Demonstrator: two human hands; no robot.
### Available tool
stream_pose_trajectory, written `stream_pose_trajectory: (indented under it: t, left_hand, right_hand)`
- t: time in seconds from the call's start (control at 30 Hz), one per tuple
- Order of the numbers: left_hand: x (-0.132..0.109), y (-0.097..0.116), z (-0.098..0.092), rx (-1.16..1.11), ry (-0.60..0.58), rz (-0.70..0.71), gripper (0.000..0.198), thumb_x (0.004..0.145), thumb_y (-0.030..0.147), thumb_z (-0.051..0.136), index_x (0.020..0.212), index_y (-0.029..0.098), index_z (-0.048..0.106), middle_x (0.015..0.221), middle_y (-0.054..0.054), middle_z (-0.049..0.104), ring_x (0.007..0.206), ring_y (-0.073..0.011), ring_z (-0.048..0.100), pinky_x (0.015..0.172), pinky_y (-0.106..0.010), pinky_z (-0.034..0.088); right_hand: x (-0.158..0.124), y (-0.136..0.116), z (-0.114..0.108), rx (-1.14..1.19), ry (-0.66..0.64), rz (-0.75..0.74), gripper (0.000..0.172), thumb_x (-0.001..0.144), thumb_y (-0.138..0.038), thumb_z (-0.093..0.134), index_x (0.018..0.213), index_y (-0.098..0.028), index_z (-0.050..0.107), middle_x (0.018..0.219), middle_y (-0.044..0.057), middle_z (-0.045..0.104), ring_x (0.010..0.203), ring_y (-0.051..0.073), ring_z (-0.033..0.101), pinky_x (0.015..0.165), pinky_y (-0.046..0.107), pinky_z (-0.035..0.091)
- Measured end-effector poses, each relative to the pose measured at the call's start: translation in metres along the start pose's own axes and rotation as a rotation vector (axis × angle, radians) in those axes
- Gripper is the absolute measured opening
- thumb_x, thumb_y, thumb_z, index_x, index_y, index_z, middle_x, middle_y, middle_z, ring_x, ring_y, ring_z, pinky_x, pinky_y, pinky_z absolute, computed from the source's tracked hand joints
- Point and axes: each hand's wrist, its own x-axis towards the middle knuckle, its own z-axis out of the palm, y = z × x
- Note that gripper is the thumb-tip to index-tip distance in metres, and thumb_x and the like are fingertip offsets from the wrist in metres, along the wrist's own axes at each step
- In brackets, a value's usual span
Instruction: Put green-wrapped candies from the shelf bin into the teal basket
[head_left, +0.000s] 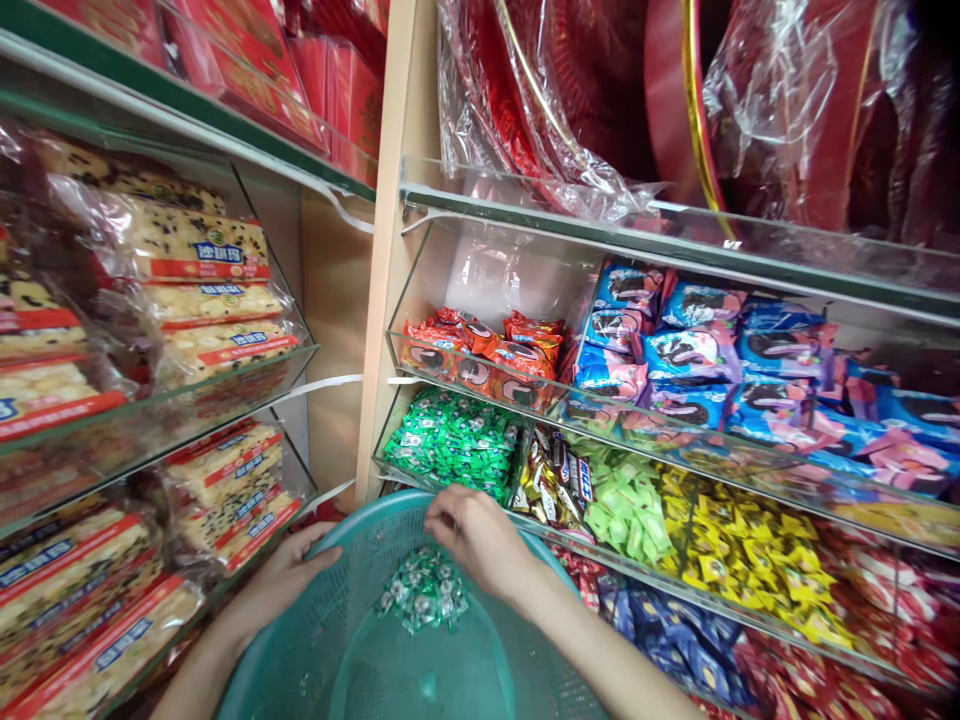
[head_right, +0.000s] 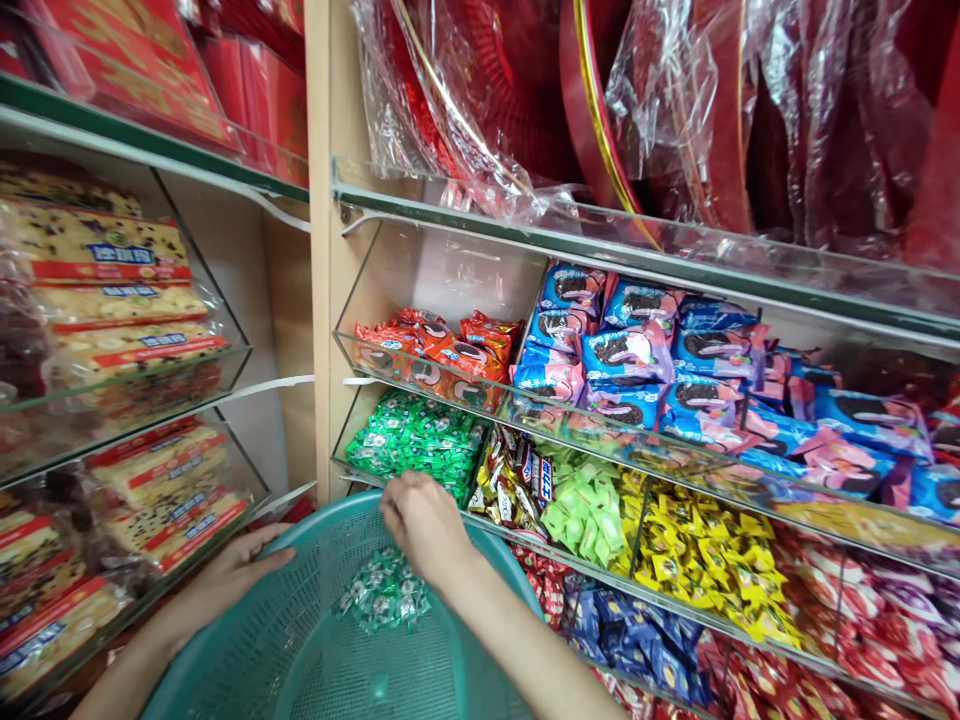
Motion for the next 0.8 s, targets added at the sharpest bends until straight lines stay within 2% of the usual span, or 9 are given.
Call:
stream_pose_trajectory:
  t: [0.07, 0.13, 0.3, 0.4, 0.6, 0.7, 0.8]
  left_hand:
    - [0.000, -0.001, 0.000, -0.007, -0.001, 0.002, 0.043, 0.075, 0.042, 0.071, 0.108, 0.018, 0.059, 0.103, -0.007, 0.068, 0.084, -0.0251, 0.065, 0.075, -0.032, 0.052]
    - [0.000, -0.001, 0.000, -0.006, 0.004, 0.004, 0.043, 0.074, 0.043, 0.072, 0.107, 0.018, 0.059, 0.101, -0.006, 0.069, 0.082, -0.0246, 0.066, 0.074, -0.031, 0.052]
    - [0.000, -0.001, 0.000, 0.001, 0.021, 0.001, 0.044, 0.073, 0.044, 0.072, 0.105, 0.018, 0.059, 0.100, -0.006, 0.069, 0.082, -0.0246, 0.065, 0.074, -0.032, 0.052]
    - [0.002, -0.002, -0.001, 0.031, 0.030, 0.028, 0.045, 0.071, 0.046, 0.073, 0.103, 0.017, 0.060, 0.099, -0.006, 0.069, 0.083, -0.0252, 0.065, 0.074, -0.031, 0.052]
    - [0.005, -0.004, -0.003, 0.019, 0.042, 0.037, 0.045, 0.069, 0.048, 0.074, 0.101, 0.018, 0.062, 0.097, -0.005, 0.069, 0.085, -0.0259, 0.064, 0.074, -0.031, 0.052]
    - [0.007, -0.008, -0.005, 0.041, 0.065, 0.031, 0.048, 0.066, 0.050, 0.076, 0.100, 0.018, 0.064, 0.094, -0.005, 0.070, 0.086, -0.0271, 0.064, 0.073, -0.030, 0.053]
    - [0.011, -0.016, -0.010, 0.031, 0.076, 0.007, 0.051, 0.066, 0.050, 0.076, 0.103, 0.018, 0.063, 0.100, -0.007, 0.069, 0.087, -0.0283, 0.064, 0.074, -0.033, 0.053]
  right_hand:
    - [0.013, 0.004, -0.011, -0.128, 0.112, -0.017, 0.014, 0.087, -0.019, 0.048, 0.086, -0.020, 0.061, 0.087, 0.003, 0.061, 0.085, 0.015, 0.054, 0.074, 0.025, 0.036]
    - [0.022, 0.010, -0.014, -0.265, 0.168, -0.012, 0.014, 0.088, -0.019, 0.047, 0.083, -0.019, 0.060, 0.086, 0.005, 0.058, 0.085, 0.017, 0.050, 0.076, 0.027, 0.035]
    - [0.034, 0.021, -0.007, -0.421, 0.193, -0.002, 0.013, 0.088, -0.022, 0.049, 0.080, -0.020, 0.059, 0.086, 0.005, 0.056, 0.083, 0.019, 0.047, 0.071, 0.030, 0.032]
    - [0.035, 0.023, -0.003, -0.441, 0.175, 0.003, 0.011, 0.087, -0.022, 0.050, 0.080, -0.020, 0.059, 0.088, 0.005, 0.056, 0.085, 0.020, 0.047, 0.072, 0.031, 0.031]
    - [0.035, 0.025, 0.000, -0.449, 0.187, 0.018, 0.019, 0.091, -0.021, 0.043, 0.079, -0.020, 0.058, 0.087, 0.005, 0.057, 0.085, 0.020, 0.047, 0.073, 0.031, 0.032]
    - [0.034, 0.028, -0.001, -0.387, 0.214, 0.014, 0.016, 0.090, -0.021, 0.046, 0.079, -0.019, 0.058, 0.086, 0.005, 0.057, 0.084, 0.018, 0.048, 0.076, 0.029, 0.034]
    - [0.032, 0.030, -0.004, -0.283, 0.232, 0.018, 0.014, 0.088, -0.019, 0.048, 0.080, -0.018, 0.059, 0.085, 0.005, 0.057, 0.085, 0.018, 0.049, 0.079, 0.028, 0.035]
